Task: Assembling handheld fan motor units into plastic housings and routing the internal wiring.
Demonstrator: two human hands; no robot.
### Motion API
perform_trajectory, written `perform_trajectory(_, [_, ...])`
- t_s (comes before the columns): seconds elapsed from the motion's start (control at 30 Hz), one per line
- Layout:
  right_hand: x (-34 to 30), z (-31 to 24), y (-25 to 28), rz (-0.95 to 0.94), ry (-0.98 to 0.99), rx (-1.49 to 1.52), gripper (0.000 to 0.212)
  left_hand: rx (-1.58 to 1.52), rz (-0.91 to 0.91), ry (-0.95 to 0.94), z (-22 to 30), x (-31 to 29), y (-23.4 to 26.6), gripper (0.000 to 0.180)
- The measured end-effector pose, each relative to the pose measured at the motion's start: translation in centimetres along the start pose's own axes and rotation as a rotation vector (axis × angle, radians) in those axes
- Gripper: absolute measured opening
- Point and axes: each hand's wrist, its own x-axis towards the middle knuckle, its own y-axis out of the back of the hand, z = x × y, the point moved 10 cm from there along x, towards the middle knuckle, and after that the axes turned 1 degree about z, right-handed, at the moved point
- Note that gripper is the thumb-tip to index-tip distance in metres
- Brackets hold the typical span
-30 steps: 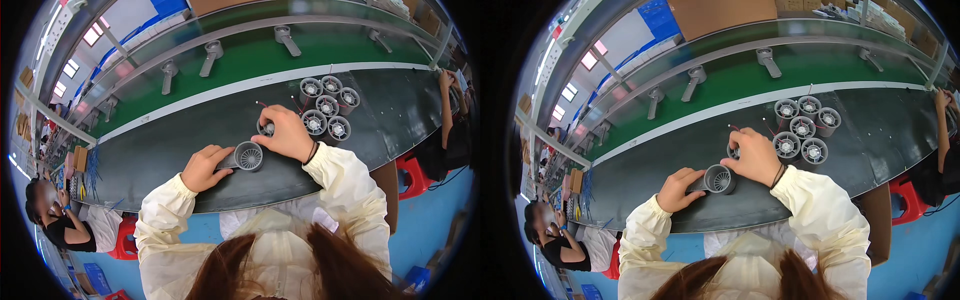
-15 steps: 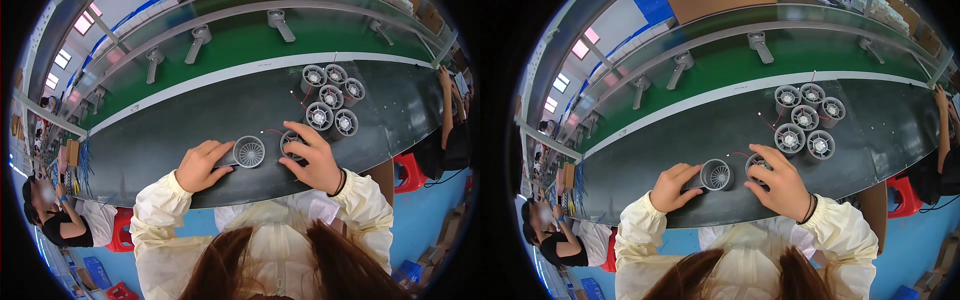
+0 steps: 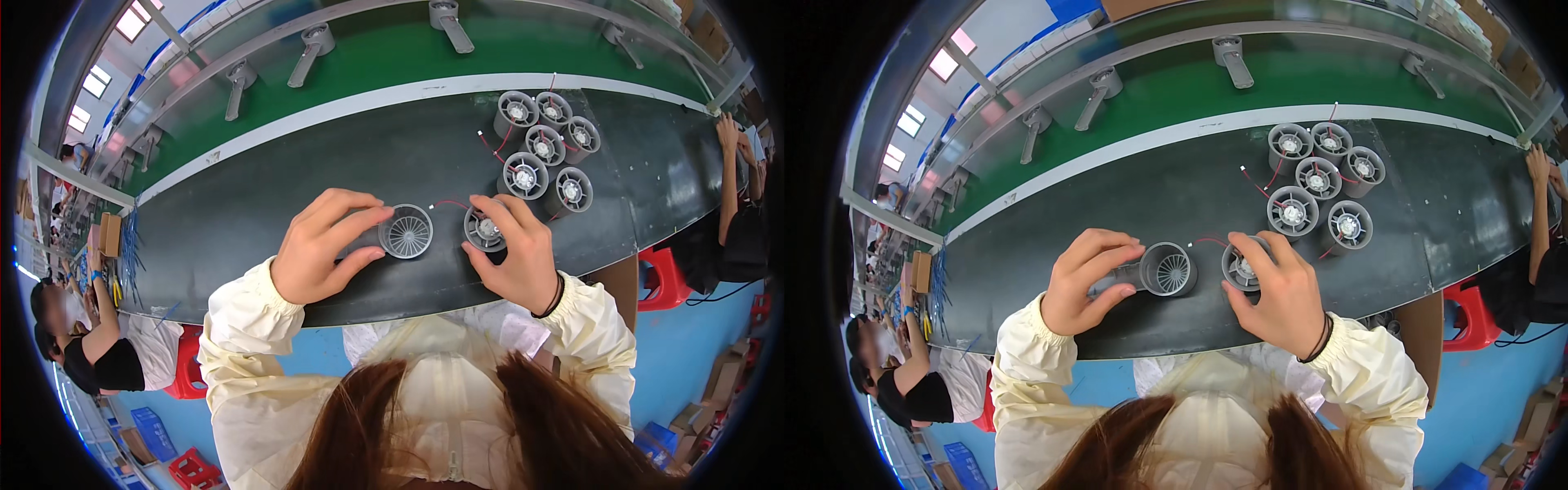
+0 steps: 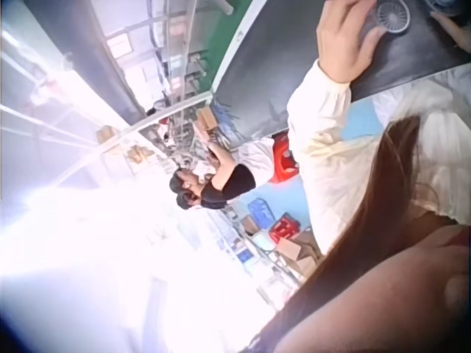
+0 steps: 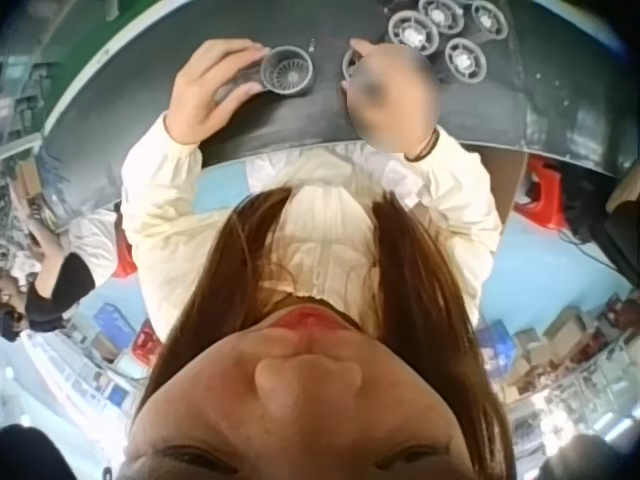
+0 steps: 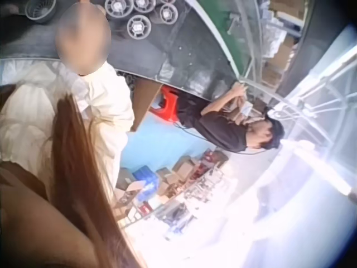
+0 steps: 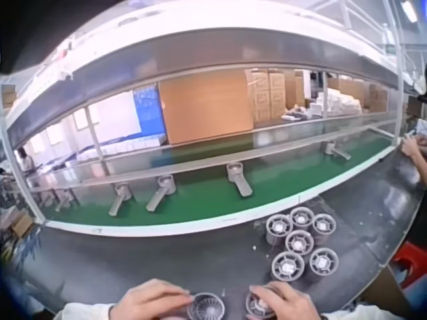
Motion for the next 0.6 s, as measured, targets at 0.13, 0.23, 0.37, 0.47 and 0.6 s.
perform_trajectory(0.13, [-0.4,-2.2,2.2,0.061,0.056,0.035,0.059,-0.052,0.002,-0.049,2.2,0.8,-0.5,0.045])
perform_trajectory(0.23, [-0.9,-4.6,2.4,-0.043,0.146,0.077,0.065,-0.12,-0.004,-0.031,3.7,0.5,-1.8,0.045])
perform_trajectory(0.37, [-1.8,-4.7,1.1,-0.107,0.086,0.168,0.058,-0.227,-0.032,-0.006,4.4,-0.5,-4.3,0.034])
perform_trajectory(0.47, [-2.4,-4.7,0.2,-0.105,0.121,0.17,0.057,-0.299,-0.018,0.072,4.7,-1.7,-5.4,0.019])
perform_trajectory(0.6, [-3.3,-3.7,-1.9,-0.168,0.119,0.239,0.055,-0.284,-0.066,0.254,2.8,-3.7,-6.7,0.006])
